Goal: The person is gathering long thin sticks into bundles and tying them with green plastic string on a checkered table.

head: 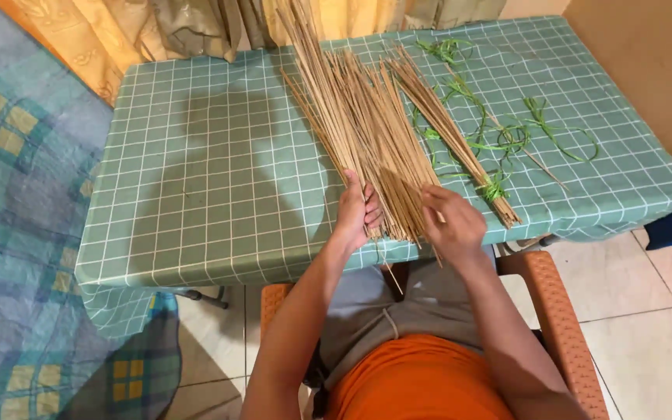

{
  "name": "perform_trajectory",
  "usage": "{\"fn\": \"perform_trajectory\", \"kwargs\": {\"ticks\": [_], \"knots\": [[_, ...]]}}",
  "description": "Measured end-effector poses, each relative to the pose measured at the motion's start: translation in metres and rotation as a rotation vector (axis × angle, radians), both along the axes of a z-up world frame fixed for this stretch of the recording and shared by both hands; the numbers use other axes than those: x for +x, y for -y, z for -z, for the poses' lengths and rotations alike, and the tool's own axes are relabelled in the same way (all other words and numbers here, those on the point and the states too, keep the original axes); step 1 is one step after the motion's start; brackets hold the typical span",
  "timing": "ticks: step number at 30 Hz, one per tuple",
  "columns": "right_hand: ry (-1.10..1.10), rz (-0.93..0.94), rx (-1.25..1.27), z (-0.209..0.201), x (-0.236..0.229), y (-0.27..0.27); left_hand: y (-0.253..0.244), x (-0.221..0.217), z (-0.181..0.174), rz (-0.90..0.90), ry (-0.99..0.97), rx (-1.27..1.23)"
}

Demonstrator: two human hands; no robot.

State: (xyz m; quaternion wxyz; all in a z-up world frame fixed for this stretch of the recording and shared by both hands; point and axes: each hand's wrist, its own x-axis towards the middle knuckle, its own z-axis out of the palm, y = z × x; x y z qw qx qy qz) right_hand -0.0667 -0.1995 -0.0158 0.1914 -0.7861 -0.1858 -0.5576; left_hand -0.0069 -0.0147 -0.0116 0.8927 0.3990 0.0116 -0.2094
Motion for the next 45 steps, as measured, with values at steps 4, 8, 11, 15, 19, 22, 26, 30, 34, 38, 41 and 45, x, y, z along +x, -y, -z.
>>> {"fn": "perform_trajectory", "kwargs": {"ticks": [4, 8, 11, 15, 19, 22, 26, 30, 34, 38, 41, 45], "knots": [[0.153, -0.033, -0.014, -0.038, -0.018, -0.019, 0.000, 0.001, -0.004, 0.002, 0.037, -0.024], [0.231, -0.055, -0.007, -0.030, -0.019, -0.020, -0.004, -0.005, -0.010, 0.006, 0.055, 0.043], [0.267, -0.111, -0.009, -0.034, -0.021, -0.032, -0.005, -0.008, -0.030, 0.026, 0.098, 0.067], [0.255, -0.301, 0.019, -0.028, -0.025, -0.058, 0.000, -0.028, -0.079, -0.020, 0.118, 0.137], [0.159, -0.414, 0.085, -0.046, -0.037, -0.080, 0.003, -0.027, -0.084, -0.041, 0.136, 0.139], [0.092, -0.458, 0.089, -0.044, -0.037, -0.075, 0.006, -0.025, -0.078, -0.092, 0.100, 0.175], [0.041, -0.459, 0.101, -0.060, -0.040, -0.074, 0.006, -0.024, -0.086, -0.094, 0.100, 0.185], [-0.040, -0.373, 0.084, -0.050, -0.042, -0.069, 0.009, -0.017, -0.077, -0.154, 0.168, 0.196], [-0.118, -0.333, 0.077, -0.050, -0.046, -0.065, 0.001, -0.018, -0.087, -0.101, 0.099, 0.080], [-0.233, -0.460, 0.116, -0.057, -0.051, -0.063, -0.003, -0.015, -0.091, -0.028, 0.025, -0.173], [-0.326, -0.476, 0.140, -0.056, -0.053, -0.058, -0.005, -0.011, -0.087, 0.025, -0.023, -0.232], [-0.384, -0.477, 0.240, -0.059, -0.057, -0.055, -0.004, -0.012, -0.088, 0.004, -0.010, -0.180]]}}
